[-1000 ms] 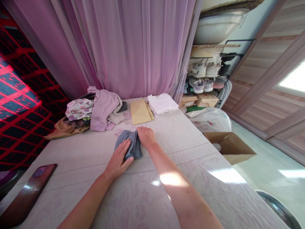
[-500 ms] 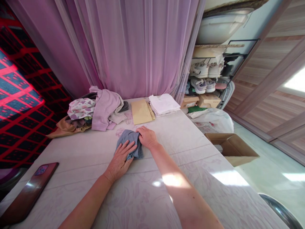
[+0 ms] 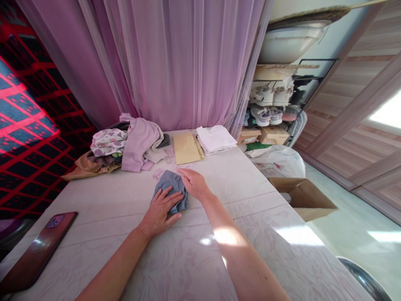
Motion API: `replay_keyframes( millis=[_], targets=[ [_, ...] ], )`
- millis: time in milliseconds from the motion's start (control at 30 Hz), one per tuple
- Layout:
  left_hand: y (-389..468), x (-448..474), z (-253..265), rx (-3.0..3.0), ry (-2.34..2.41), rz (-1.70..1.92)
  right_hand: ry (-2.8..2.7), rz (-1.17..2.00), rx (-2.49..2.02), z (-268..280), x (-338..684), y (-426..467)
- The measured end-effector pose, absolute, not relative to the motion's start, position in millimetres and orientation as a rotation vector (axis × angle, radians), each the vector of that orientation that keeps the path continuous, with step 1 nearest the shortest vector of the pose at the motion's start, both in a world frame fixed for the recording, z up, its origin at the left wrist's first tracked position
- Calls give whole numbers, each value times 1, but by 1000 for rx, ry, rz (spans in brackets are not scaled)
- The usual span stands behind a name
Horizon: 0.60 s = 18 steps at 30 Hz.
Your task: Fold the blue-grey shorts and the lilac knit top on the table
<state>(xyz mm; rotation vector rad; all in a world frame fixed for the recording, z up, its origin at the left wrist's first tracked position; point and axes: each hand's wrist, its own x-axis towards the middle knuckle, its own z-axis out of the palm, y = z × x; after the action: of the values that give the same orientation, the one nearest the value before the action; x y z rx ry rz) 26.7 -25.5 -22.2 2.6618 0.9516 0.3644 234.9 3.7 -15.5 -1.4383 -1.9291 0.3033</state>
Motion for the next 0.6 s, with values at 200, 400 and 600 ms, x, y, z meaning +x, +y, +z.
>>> replay_keyframes(
  millis=[200,400,600],
  targets=[
    [-25,27,-19,2597,927,382,-1974,387,-1418,-38,233,2],
    [-10,11,-15,2074,1102,761,-1576,332,-1698,-47,252,-21],
    [25,-7,-3,1589,1614,605,-1233,455,-1617,-52,256,-43]
  ],
)
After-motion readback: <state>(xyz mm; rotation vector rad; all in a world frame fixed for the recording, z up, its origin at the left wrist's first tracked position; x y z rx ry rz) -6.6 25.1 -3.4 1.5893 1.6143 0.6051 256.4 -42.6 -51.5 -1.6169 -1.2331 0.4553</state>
